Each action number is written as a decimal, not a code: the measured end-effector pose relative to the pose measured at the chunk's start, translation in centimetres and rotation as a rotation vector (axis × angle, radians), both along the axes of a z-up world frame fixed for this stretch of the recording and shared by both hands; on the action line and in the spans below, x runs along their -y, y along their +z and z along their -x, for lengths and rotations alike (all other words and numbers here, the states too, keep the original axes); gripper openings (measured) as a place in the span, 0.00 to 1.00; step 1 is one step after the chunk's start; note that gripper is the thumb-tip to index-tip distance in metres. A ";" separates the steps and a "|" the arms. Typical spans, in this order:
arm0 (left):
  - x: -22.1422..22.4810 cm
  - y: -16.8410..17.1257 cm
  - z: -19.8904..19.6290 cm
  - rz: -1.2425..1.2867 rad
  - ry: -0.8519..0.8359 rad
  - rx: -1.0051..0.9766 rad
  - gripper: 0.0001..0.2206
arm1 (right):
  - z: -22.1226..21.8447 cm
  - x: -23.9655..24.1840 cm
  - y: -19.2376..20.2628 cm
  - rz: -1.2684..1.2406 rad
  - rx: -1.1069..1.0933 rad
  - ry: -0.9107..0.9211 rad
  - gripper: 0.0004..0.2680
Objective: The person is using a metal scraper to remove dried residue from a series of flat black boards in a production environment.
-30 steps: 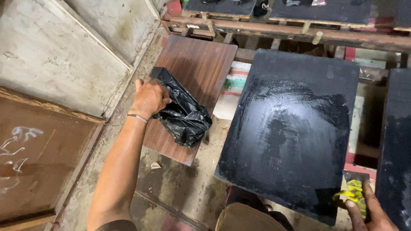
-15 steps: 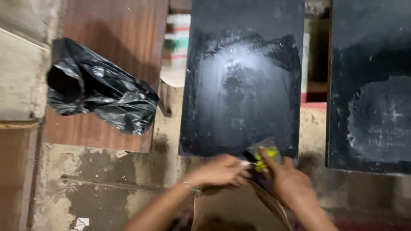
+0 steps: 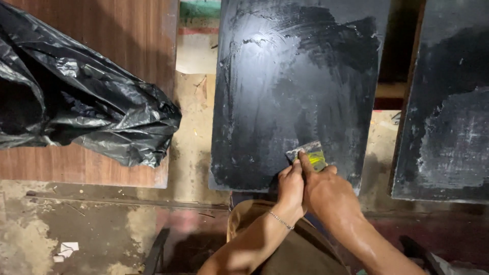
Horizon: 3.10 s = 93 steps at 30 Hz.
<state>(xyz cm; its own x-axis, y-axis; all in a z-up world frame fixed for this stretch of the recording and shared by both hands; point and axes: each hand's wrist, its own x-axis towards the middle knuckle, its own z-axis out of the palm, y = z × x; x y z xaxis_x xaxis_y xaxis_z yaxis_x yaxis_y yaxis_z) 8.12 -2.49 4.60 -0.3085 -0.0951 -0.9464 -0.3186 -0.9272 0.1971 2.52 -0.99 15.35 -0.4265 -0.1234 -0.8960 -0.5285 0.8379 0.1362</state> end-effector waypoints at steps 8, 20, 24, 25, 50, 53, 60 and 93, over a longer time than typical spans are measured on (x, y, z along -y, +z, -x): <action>1.9 -3.5 4.5 0.203 -0.030 0.063 0.15 | 4.5 3.3 -1.5 -0.020 -0.075 0.022 0.29; 11.5 -4.8 11.7 0.054 -0.045 -0.306 0.16 | 11.2 5.6 0.0 0.310 -0.192 0.038 0.26; 12.1 4.7 6.8 0.469 -0.549 -0.353 0.28 | 6.2 -2.0 0.1 0.564 -0.374 0.065 0.24; 11.8 6.4 5.3 0.663 -0.834 -0.343 0.28 | 4.8 -4.0 -0.1 0.560 -0.377 0.078 0.24; 25.4 17.2 -6.9 1.967 -1.238 -0.467 0.22 | -6.5 -14.7 -3.3 0.818 -0.743 -0.489 0.30; 35.1 20.6 -6.9 2.257 -1.381 0.051 0.30 | -6.2 -13.3 -0.9 0.749 -0.628 -0.625 0.30; 45.3 17.8 -6.1 1.989 -1.675 0.187 0.04 | -7.9 -11.0 0.9 1.031 -0.758 -0.810 0.31; 2.8 -1.5 -8.6 0.152 -0.545 -0.139 0.23 | -10.8 -2.2 -4.5 0.178 -0.362 -0.312 0.22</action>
